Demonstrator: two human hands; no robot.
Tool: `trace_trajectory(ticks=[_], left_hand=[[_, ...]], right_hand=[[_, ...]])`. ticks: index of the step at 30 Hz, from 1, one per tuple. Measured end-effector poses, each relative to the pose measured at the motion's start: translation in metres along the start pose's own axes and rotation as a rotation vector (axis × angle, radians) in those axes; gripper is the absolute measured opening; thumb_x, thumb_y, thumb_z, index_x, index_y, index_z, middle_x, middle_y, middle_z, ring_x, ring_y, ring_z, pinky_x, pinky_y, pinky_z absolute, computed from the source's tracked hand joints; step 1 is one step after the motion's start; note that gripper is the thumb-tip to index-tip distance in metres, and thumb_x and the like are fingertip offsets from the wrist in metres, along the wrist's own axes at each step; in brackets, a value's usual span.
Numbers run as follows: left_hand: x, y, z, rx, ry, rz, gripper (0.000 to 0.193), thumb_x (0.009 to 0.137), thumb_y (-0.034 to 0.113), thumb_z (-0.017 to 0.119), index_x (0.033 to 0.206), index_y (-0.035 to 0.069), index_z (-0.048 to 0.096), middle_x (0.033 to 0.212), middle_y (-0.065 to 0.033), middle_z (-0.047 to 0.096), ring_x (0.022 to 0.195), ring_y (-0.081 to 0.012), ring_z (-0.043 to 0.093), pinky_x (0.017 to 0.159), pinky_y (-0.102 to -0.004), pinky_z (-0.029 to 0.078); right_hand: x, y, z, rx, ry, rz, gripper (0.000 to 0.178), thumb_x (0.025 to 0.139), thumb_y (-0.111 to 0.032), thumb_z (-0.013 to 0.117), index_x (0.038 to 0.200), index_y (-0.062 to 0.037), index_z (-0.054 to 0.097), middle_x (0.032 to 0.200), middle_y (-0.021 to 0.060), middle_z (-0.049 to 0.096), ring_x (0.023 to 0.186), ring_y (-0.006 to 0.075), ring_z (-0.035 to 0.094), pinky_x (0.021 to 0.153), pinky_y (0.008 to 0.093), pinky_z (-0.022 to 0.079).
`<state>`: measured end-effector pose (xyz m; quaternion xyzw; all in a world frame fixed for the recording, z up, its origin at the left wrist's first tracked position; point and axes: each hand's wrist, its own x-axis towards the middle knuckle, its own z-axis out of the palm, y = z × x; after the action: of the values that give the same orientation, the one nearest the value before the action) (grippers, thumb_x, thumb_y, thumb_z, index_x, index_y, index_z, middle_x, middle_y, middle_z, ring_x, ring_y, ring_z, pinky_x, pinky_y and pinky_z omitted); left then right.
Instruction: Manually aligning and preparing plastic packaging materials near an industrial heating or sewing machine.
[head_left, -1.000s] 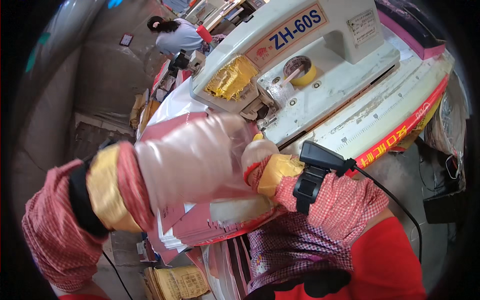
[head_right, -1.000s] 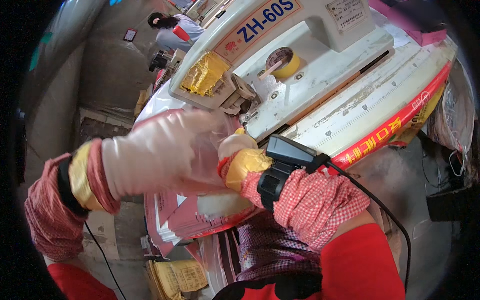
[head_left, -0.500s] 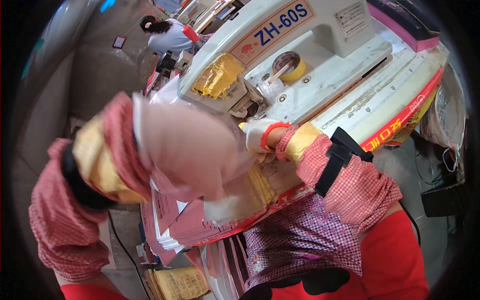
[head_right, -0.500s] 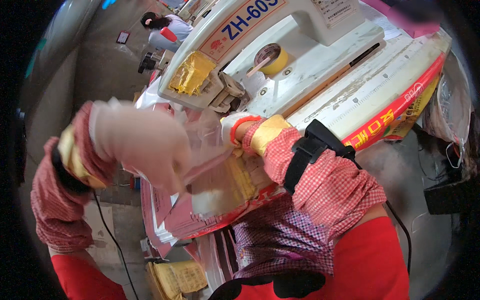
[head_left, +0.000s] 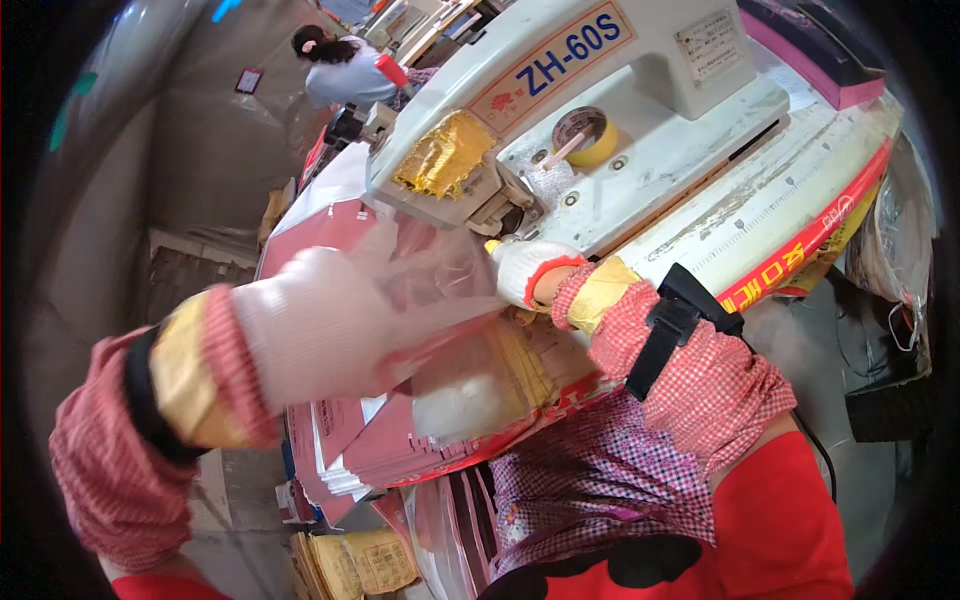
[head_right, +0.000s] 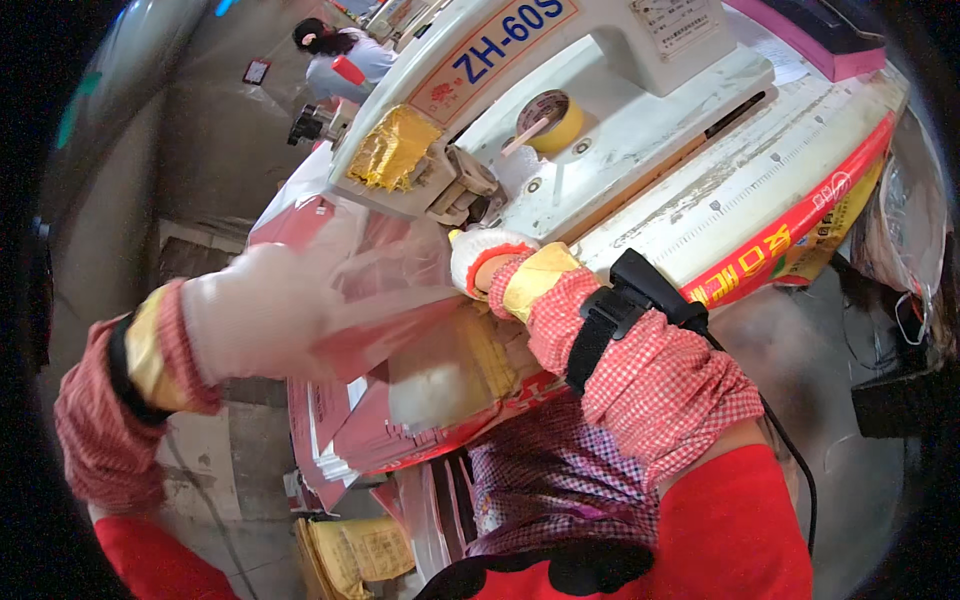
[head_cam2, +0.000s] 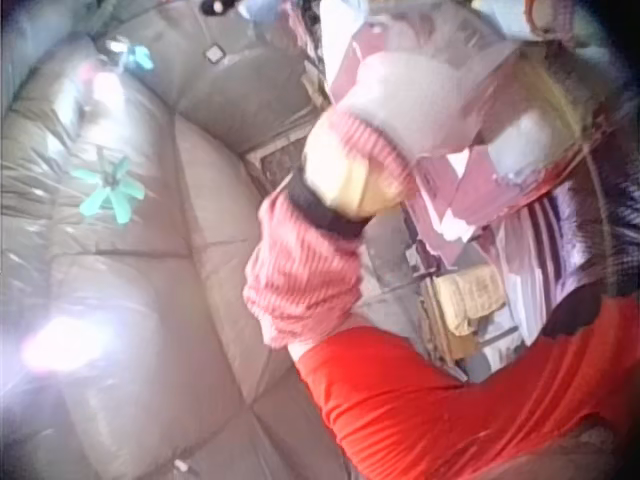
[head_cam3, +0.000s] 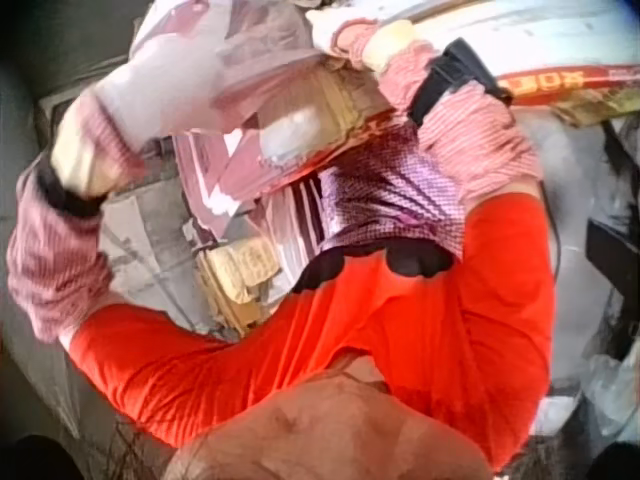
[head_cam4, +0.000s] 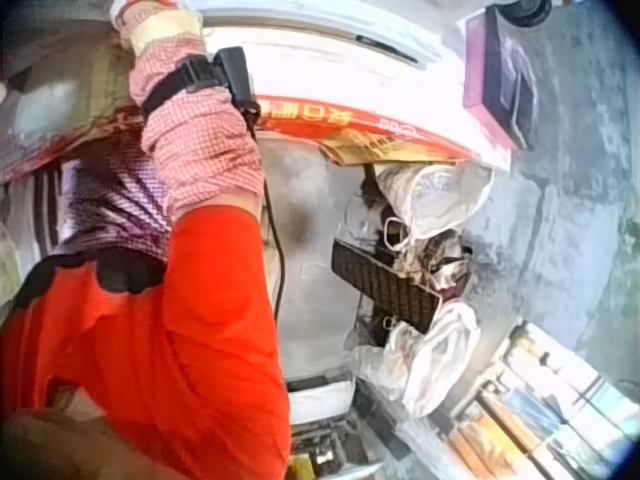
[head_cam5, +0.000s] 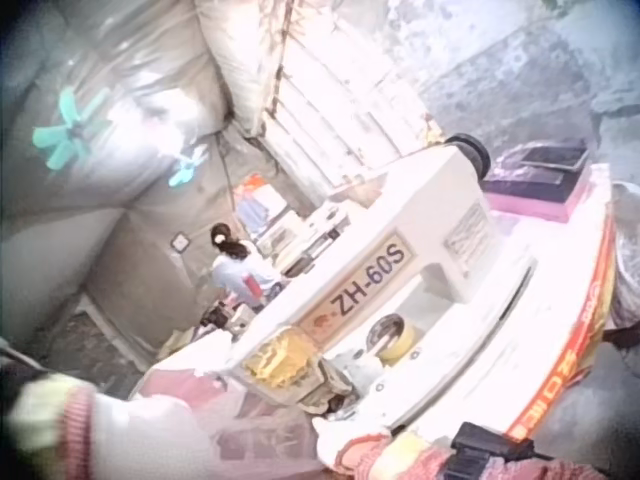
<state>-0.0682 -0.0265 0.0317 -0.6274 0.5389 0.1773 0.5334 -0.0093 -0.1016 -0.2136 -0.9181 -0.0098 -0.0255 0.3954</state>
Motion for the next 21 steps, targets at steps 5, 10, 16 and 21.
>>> trace_trajectory(ticks=[5,10,16,21], left_hand=[[0.001,0.077,0.003,0.019,-0.432,0.277,0.016,0.072,0.019,0.06,0.088,0.015,0.06,0.096,-0.0121,0.063,0.079,-0.0245,0.06,0.061,-0.0385,0.05],[0.043,0.131,0.049,-0.21,0.243,0.55,0.008,0.059,0.016,0.062,0.058,0.008,0.063,0.054,-0.0066,0.058,0.053,-0.0236,0.06,0.048,-0.035,0.046],[0.013,0.072,-0.004,-0.291,-0.167,0.498,0.01,0.063,0.016,0.059,0.062,0.008,0.064,0.058,-0.0076,0.059,0.056,-0.0267,0.061,0.049,-0.0386,0.046],[0.021,0.113,0.041,-0.411,0.348,0.397,0.014,0.058,0.017,0.06,0.066,0.007,0.067,0.064,-0.0141,0.058,0.061,-0.0298,0.058,0.053,-0.038,0.048]], right_hand=[[-0.007,-0.013,0.004,-0.2,0.038,0.062,0.035,0.082,-0.018,0.045,0.102,0.0087,0.056,0.081,0.0209,0.065,0.078,0.0358,0.064,0.063,0.0444,0.05],[-0.049,-0.06,0.052,-0.431,0.455,0.221,0.022,0.078,-0.017,0.049,0.076,-0.0013,0.064,0.068,0.0134,0.065,0.059,0.0262,0.064,0.048,0.0408,0.048],[-0.049,-0.065,0.073,-0.259,0.62,0.362,0.016,0.074,-0.017,0.053,0.067,-0.0075,0.064,0.054,0.0055,0.056,0.048,0.0224,0.058,0.038,0.0401,0.04],[-0.064,-0.029,0.074,-0.31,0.604,0.356,0.016,0.074,-0.017,0.053,0.066,-0.008,0.063,0.053,0.0044,0.054,0.047,0.022,0.057,0.037,0.0399,0.039]])
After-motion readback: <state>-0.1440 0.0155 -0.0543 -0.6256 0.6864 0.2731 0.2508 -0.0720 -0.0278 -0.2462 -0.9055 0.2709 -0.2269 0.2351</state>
